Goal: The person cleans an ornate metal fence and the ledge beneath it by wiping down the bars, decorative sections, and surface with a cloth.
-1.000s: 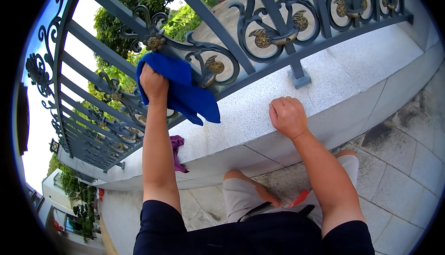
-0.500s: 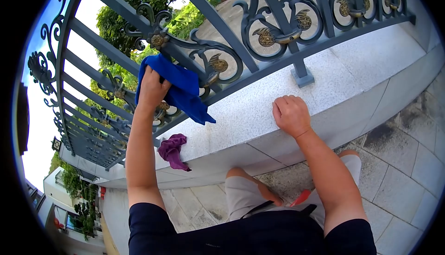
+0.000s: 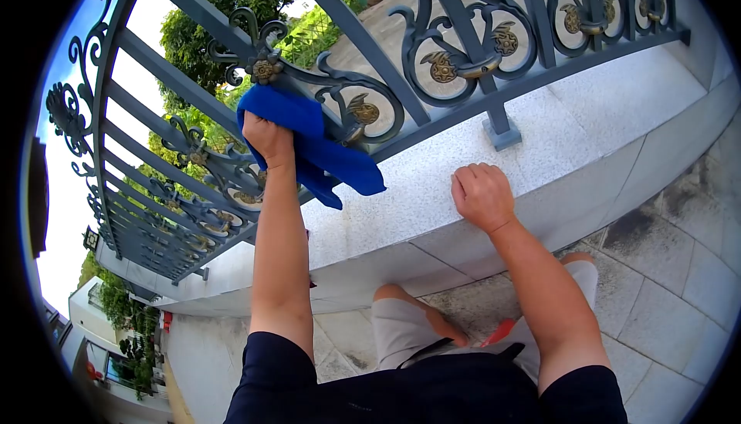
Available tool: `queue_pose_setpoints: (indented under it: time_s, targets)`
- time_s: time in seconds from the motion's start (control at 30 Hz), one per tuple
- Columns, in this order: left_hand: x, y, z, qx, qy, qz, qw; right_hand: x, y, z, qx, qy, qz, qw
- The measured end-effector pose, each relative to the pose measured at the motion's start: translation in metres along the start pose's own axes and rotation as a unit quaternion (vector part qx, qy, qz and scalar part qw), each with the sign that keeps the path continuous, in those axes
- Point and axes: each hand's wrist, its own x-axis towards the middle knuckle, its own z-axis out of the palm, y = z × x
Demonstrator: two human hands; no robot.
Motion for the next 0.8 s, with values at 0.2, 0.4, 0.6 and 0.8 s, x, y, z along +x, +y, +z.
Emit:
queue_pose_setpoints:
  time_s: [0.2, 0.4, 0.6, 0.8]
  targets:
    - [0.005, -0.013, 0.002, -0.073, -0.027, -0.027, 0.997, 0.001, 0.002, 0.004, -0.014, -0.002, -0.015, 1.0]
    - [0.014, -0.013, -0.018, -0.218, -0.125, -0.11, 0.962, -0.001, 0.001, 0.006, -0.02, 0.004, -0.016, 1.0]
    - [0.019, -0.018, -0.021, -0.319, -0.153, -0.208, 0.912, 0.0, 0.0, 0.005, -0.024, 0.01, -0.016, 1.0]
    - [0.014, -0.014, -0.02, -0.332, -0.138, -0.224, 0.906, -0.001, 0.001, 0.007, -0.028, 0.009, -0.015, 0.999]
